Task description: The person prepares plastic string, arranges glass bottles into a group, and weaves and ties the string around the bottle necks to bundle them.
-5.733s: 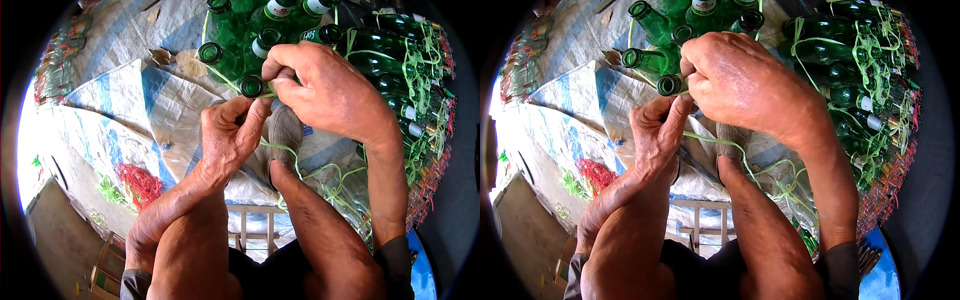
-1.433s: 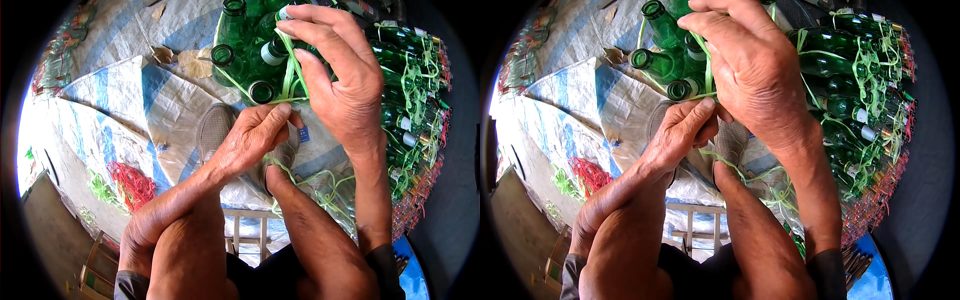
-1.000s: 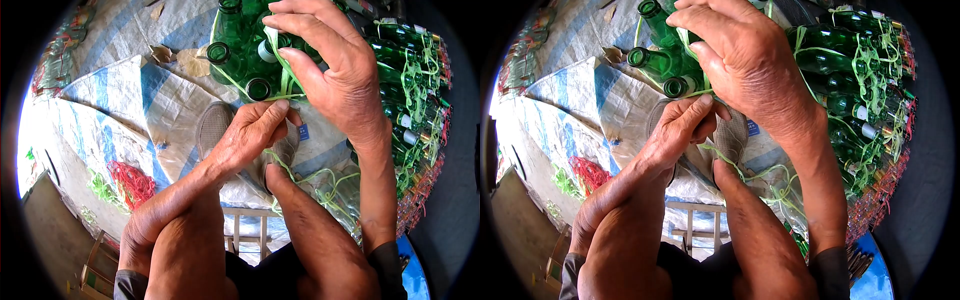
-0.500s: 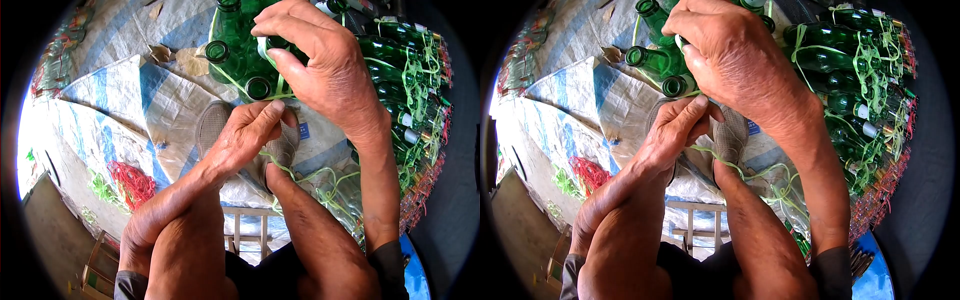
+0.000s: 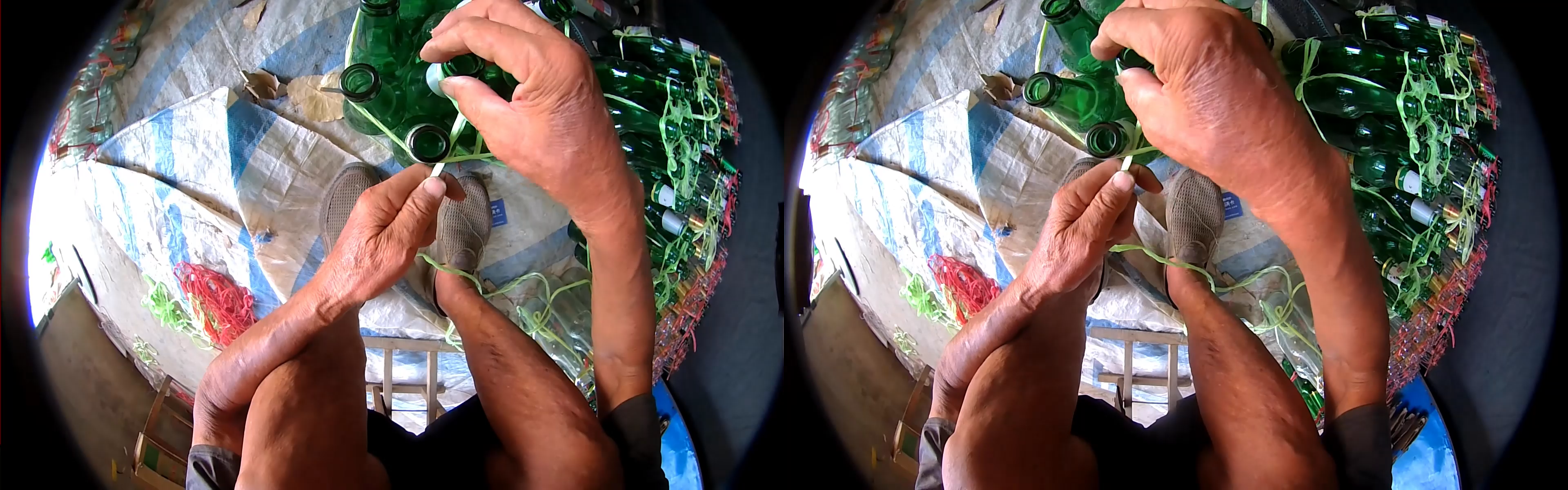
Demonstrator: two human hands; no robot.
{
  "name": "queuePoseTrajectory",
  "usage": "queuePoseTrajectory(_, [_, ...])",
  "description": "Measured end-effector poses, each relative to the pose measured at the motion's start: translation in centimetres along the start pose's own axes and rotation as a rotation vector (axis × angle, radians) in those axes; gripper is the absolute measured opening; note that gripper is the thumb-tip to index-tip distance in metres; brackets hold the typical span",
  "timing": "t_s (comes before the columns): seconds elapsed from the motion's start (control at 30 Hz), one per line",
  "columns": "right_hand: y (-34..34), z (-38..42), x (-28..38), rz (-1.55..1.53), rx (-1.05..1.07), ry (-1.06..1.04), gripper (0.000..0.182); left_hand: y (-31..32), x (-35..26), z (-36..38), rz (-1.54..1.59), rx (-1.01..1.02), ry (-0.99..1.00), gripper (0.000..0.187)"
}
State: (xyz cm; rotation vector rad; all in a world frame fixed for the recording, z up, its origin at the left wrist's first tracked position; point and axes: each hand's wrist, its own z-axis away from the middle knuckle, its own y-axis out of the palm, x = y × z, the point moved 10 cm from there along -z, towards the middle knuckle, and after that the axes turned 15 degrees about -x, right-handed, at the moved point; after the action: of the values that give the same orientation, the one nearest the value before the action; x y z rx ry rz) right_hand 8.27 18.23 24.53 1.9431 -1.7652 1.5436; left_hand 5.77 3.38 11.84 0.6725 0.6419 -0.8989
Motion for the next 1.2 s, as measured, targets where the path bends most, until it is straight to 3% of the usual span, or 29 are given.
queuePoseTrajectory(0.1, [-0.5,0.3,0.8,0.029,-0.045,-0.031,0.017,-0.2,-0.6,0.3,-0.035,-0.02,0.051,0.036])
queuePoseTrajectory(0.23, [-0.4,2.0,0.4,0.1,0.076,0.004,0.051,-0.6,-0.9,0.3,-0.134,-0.046,0.12,0.033])
queuePoseTrajectory(0.43, [-0.9,2.8,-1.2,0.01,-0.015,0.228,0.044,-1.2,-1.4,0.4,-0.16,-0.087,0.116,0.03])
queuePoseTrajectory(0.53, [-1.0,2.8,-1.1,0.042,-0.033,0.194,0.041,-1.3,-1.3,0.3,-0.135,-0.101,0.111,0.029])
queuePoseTrajectory(0.63, [-0.6,3.1,-1.5,0.114,0.015,0.31,0.04,-1.5,-1.4,0.4,-0.156,-0.112,0.122,0.028])
queuePoseTrajectory(0.73, [-0.6,3.1,-1.7,0.128,0.019,0.325,0.04,-1.4,-2.2,0.7,-0.236,-0.105,0.161,0.028])
queuePoseTrajectory(0.83, [-0.8,2.9,-1.0,0.059,-0.021,0.21,0.041,-1.6,-2.9,0.8,-0.261,-0.138,0.341,0.026])
queuePoseTrajectory(1.07, [-1.1,3.5,0.5,0.106,0.19,0.103,0.082,-1.3,-6.0,1.8,-0.566,-0.068,0.506,0.016])
queuePoseTrajectory(1.2, [-1.0,3.6,0.1,0.117,0.168,0.147,0.082,-1.1,-6.7,2.1,-0.657,-0.086,0.577,0.017])
